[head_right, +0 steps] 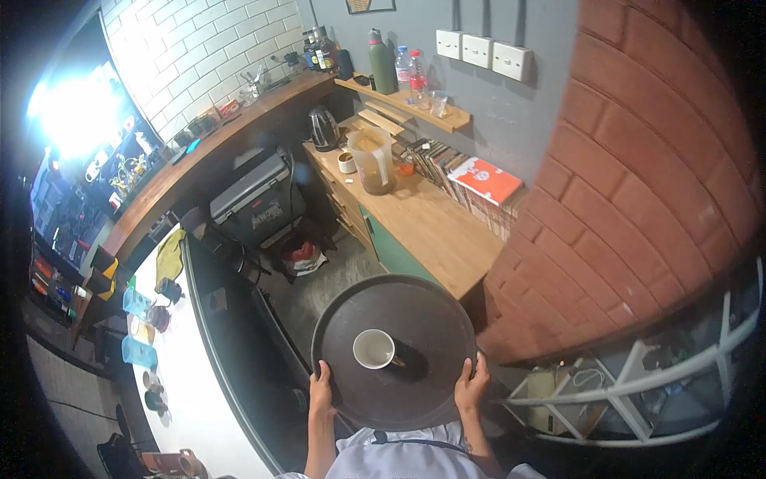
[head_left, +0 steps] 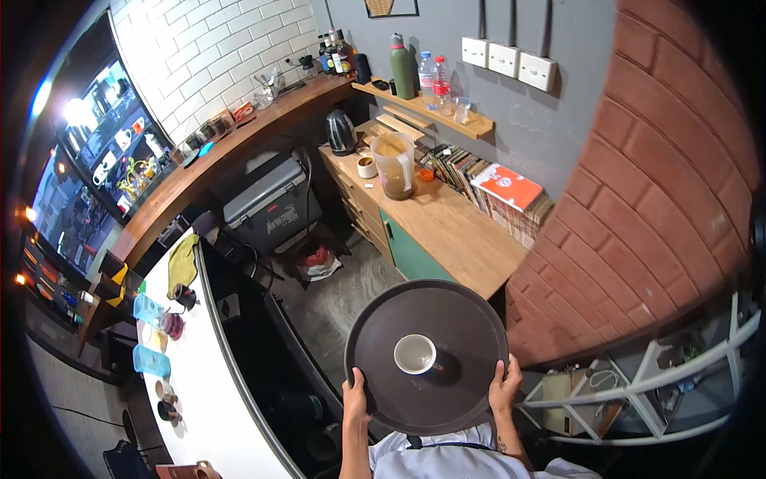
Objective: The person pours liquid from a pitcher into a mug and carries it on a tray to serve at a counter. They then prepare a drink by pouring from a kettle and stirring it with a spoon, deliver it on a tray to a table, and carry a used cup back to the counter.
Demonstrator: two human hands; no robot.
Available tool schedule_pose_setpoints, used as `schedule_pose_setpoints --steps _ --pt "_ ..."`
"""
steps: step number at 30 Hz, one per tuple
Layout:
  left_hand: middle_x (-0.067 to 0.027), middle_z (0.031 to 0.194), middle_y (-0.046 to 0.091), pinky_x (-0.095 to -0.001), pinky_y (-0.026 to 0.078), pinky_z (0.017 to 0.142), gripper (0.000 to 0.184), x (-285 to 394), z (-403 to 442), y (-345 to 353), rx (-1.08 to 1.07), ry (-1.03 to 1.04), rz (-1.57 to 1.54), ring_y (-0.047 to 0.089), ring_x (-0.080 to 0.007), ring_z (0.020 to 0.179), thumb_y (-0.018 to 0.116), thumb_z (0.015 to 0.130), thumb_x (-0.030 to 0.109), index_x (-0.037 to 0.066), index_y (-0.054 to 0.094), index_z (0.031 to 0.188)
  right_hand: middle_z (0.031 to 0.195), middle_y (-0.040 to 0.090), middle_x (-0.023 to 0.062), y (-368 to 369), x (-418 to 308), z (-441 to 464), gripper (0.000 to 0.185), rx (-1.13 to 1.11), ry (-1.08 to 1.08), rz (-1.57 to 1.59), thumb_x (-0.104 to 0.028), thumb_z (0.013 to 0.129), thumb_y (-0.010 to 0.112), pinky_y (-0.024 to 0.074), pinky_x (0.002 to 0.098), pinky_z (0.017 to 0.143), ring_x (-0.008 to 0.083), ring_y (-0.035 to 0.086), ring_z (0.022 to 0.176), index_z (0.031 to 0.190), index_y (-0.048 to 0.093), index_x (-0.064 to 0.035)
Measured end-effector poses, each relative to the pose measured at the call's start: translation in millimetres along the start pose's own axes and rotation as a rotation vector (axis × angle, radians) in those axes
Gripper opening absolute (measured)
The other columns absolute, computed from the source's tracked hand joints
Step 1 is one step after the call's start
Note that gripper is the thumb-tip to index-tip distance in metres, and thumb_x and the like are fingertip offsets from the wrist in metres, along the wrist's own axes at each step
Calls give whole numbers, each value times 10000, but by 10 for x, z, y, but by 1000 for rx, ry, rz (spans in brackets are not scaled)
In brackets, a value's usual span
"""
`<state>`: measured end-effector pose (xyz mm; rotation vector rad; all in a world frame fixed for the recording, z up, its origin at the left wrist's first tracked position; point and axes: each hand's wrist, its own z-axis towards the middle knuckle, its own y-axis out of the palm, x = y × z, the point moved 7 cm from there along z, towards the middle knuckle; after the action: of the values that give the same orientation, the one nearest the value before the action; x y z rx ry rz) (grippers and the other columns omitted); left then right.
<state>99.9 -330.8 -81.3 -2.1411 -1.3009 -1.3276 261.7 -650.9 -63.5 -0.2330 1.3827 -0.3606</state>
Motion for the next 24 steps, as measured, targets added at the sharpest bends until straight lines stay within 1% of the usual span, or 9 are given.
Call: schedule_pose_setpoints --steps 2,4,5,7,9,12,16,19,24 --pt "-168 1001 696 -382 580 726 543 79 458 159 4 19 33 695 -253 854 494 1041 435 -84 604 1156 1003 657 265 310 117 337 350 0 6 -6 -171 1000 556 482 444 838 394 649 937 1204 566 113" --pt "-170 1007 695 -383 578 725 547 258 865 403 3 15 70 693 -250 858 491 1042 436 -87 604 1157 951 671 152 616 237 721 311 60 -51 -57 -209 1032 529 486 353 842 234 633 882 1149 592 73" --pt "-173 1013 694 -383 576 724 550 324 1074 557 1 1 111 690 -247 862 488 1044 436 -90 603 1159 951 671 152 766 299 918 311 62 -59 -56 -209 1032 529 486 353 842 234 633 882 1149 592 73" --pt "-171 1033 692 -388 571 755 558 473 1488 911 20 -10 112 686 -252 886 495 1041 439 -91 601 1178 1000 659 268 1046 436 1346 317 57 1 27 -112 971 580 482 436 864 400 649 947 1193 570 114" --pt "-169 1073 689 -398 562 816 575 636 1871 1242 63 -42 148 677 -263 932 507 1034 445 -93 595 1216 1005 664 267 1346 814 1804 294 109 35 54 -91 958 587 487 437 856 408 651 938 1167 578 116" --pt "-165 1102 682 -394 543 841 607 184 2914 1473 -56 -62 71 657 -265 987 553 1005 484 -79 605 1224 1001 656 281 1569 997 2255 266 198 64 -45 -98 937 614 496 461 801 433 649 918 1093 594 116" --pt "-169 1087 678 -396 541 841 659 286 3386 1824 -66 -141 257 655 -256 977 573 982 524 -95 609 1206 975 666 254 1784 1187 2515 266 237 139 -309 -167 928 634 475 513 799 486 618 869 1055 626 66" --pt "-182 1084 673 -397 540 847 670 109 3777 2027 -106 -199 236 653 -253 979 572 980 531 -101 610 1199 1033 669 273 1879 1400 2619 295 209 276 -381 -195 929 632 481 518 836 467 620 980 1100 645 46" --pt "-161 1072 672 -395 533 851 636 183 4139 2384 -95 -194 356 643 -238 978 584 982 513 -95 624 1164 919 648 270 1942 1254 2799 209 346 317 -486 -136 918 630 474 504 783 484 606 885 1029 624 42"
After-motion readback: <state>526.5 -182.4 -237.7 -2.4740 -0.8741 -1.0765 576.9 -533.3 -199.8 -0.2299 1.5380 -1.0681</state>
